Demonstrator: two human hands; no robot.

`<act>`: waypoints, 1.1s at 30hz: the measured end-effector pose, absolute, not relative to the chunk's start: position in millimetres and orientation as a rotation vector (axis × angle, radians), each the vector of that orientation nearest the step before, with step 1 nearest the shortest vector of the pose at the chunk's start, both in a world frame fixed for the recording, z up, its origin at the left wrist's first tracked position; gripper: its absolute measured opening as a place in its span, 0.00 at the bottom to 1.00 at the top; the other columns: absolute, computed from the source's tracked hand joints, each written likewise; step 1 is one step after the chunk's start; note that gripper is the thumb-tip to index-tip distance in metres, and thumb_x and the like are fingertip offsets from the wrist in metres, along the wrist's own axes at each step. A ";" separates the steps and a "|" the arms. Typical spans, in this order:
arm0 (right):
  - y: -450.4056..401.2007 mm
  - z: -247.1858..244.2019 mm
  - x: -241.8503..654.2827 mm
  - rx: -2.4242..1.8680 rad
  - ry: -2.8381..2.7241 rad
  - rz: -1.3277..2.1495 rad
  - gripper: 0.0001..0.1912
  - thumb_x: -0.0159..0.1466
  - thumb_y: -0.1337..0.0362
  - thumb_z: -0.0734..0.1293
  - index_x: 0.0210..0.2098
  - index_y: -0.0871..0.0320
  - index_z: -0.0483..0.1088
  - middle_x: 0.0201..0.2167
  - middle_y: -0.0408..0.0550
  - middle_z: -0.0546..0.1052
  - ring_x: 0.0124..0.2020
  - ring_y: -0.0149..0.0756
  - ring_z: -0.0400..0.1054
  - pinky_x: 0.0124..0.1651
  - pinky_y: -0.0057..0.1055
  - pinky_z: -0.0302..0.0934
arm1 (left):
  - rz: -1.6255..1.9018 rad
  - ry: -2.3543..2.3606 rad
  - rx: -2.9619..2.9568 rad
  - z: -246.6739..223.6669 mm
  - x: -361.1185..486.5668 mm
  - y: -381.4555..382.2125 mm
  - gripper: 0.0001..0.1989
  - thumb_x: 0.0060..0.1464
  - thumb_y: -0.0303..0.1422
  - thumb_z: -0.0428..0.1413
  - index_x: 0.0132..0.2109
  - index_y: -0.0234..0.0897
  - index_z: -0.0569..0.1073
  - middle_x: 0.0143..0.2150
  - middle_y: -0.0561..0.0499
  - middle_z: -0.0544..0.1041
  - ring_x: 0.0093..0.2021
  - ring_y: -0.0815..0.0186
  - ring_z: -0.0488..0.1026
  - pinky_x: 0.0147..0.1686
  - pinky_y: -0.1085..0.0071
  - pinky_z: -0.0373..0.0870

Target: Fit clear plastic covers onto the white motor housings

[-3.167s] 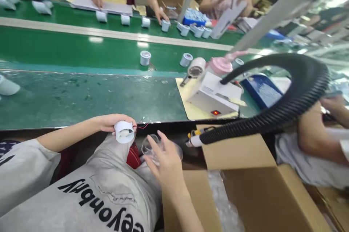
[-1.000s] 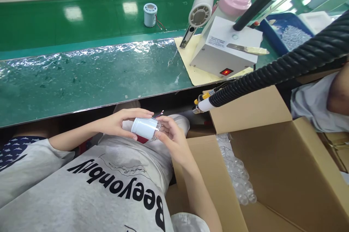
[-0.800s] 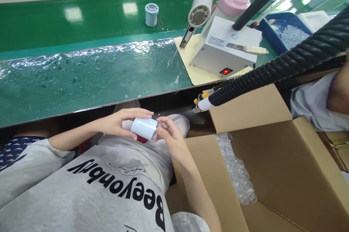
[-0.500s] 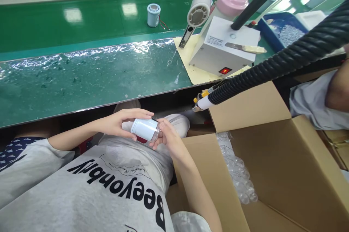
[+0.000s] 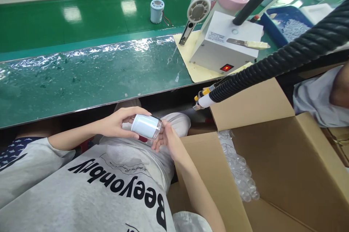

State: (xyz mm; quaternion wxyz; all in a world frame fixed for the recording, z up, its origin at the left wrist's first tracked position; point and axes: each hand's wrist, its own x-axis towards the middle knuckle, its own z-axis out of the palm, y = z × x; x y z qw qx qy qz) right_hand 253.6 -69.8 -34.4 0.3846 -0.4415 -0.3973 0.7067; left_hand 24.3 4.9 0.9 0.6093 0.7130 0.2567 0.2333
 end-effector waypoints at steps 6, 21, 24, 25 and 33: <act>-73.5 -27.6 264.6 -0.931 -1.845 0.740 0.34 0.64 0.62 0.76 0.66 0.38 0.63 0.72 0.49 0.63 0.66 0.49 0.67 0.66 0.51 0.66 | 0.425 0.637 1.470 0.6 23.2 3.5 0.36 0.53 0.39 0.68 0.67 0.40 0.68 0.51 0.43 0.79 0.41 0.63 0.80 0.38 0.69 0.78; -78.5 -29.5 258.6 -1.234 -1.200 1.492 0.33 0.55 0.41 0.78 0.54 0.50 0.79 0.49 0.52 0.83 0.48 0.49 0.78 0.51 0.43 0.75 | 0.332 0.538 1.369 -19.0 18.1 6.3 0.43 0.51 0.33 0.70 0.72 0.41 0.63 0.52 0.44 0.81 0.43 0.63 0.79 0.45 0.68 0.77; -76.9 -36.5 250.7 -1.225 -1.204 1.519 0.33 0.58 0.39 0.75 0.55 0.52 0.78 0.54 0.54 0.81 0.54 0.51 0.77 0.56 0.45 0.73 | 0.332 0.571 1.309 -31.3 18.8 -0.1 0.44 0.47 0.35 0.71 0.70 0.41 0.65 0.49 0.46 0.81 0.41 0.64 0.79 0.43 0.67 0.76; -74.8 -37.6 248.0 -1.229 -1.236 1.516 0.31 0.62 0.40 0.73 0.56 0.53 0.77 0.55 0.54 0.81 0.53 0.50 0.77 0.55 0.44 0.73 | 0.335 0.591 1.295 -33.6 18.4 -1.3 0.43 0.48 0.36 0.71 0.69 0.41 0.66 0.49 0.46 0.80 0.41 0.64 0.79 0.42 0.67 0.76; -61.0 91.8 273.8 -1.269 -1.891 0.167 0.15 0.72 0.68 0.63 0.54 0.51 0.76 0.49 0.52 0.82 0.51 0.44 0.78 0.55 0.40 0.73 | 0.577 1.197 1.961 26.6 1.5 120.0 0.33 0.49 0.48 0.65 0.58 0.36 0.69 0.49 0.43 0.79 0.44 0.56 0.77 0.46 0.61 0.74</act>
